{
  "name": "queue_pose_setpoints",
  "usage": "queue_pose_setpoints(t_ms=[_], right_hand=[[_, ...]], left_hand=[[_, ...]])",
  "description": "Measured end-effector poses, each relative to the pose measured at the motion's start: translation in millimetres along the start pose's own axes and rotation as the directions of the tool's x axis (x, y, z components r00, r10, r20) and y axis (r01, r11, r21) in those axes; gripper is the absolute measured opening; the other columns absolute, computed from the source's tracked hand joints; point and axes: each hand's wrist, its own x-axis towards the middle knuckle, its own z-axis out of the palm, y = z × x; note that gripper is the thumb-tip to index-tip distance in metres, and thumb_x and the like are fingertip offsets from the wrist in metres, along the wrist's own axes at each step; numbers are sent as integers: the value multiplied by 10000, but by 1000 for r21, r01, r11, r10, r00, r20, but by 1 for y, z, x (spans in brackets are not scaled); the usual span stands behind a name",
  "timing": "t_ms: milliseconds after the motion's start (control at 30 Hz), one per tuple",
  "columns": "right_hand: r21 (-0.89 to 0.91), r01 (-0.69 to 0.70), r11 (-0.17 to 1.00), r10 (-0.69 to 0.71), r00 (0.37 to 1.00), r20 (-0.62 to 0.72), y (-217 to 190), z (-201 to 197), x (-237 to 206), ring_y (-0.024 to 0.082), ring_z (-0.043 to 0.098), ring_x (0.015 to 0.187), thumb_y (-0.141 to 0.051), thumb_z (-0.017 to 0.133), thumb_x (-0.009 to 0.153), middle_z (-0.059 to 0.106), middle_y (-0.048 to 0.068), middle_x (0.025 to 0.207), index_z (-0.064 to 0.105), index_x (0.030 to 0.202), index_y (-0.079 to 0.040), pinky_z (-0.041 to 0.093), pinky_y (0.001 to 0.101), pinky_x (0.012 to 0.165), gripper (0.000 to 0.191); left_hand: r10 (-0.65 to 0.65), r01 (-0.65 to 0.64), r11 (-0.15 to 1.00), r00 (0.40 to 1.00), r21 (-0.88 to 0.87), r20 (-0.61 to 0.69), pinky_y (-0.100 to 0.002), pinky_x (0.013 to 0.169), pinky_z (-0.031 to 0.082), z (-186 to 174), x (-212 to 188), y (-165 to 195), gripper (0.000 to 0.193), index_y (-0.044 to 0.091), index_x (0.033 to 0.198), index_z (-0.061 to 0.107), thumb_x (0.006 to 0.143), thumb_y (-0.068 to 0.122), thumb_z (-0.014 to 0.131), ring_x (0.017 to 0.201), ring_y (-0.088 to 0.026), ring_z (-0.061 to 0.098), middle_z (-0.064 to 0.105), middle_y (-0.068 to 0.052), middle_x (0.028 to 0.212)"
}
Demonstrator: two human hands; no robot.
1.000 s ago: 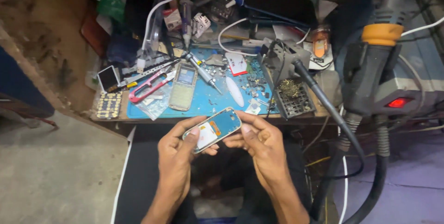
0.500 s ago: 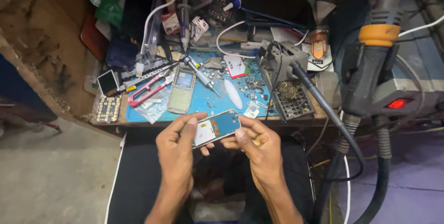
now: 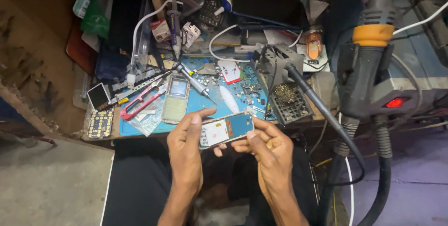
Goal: The person disassembles a white mobile phone using a screwdriver and a hot air gun. They remove the back cover, unscrew internal components, and apply heat to the battery area to loosen adhesive before detaching the battery.
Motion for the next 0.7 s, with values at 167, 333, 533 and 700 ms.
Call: queue_pose_setpoints(t_ms=[167,333,533,700], right_hand=[[19,-1,1000,2,999,-43,-2,1,-1,234,754,760,-51,618,949,745,198,935,614,1246,124,626,318,694,344],[13,18,1000,-18,999,-32,-2,4,-3,225,752,750,-51,623,951,741,194,920,602,1266,116,626,313,691,357],[-26,48,998,-49,998,-27,0,7,-3,219,744,743,-45,630,961,735,192,911,601,1280,111,625,309,694,357],[-34,43,998,-44,999,-28,3,7,-4,230,758,732,-53,626,957,741,191,906,606,1263,109,632,318,684,347]], left_hand=[[-34,41,995,997,-88,75,-294,606,601,-21,0,-10,402,-104,1226,626,1024,229,528,688,-191,724,728,-164,916],[7,-12,999,992,42,123,-249,603,496,-30,-4,-15,397,-96,1322,631,995,130,630,737,-183,679,732,-229,968],[-4,-5,998,991,68,133,-285,645,644,-19,-5,-18,445,-61,1295,583,868,-25,701,822,-179,737,693,-184,1072],[-54,49,998,990,46,134,-275,579,601,-16,-4,-20,367,-85,1257,603,902,-35,678,743,-179,713,729,-190,942]])
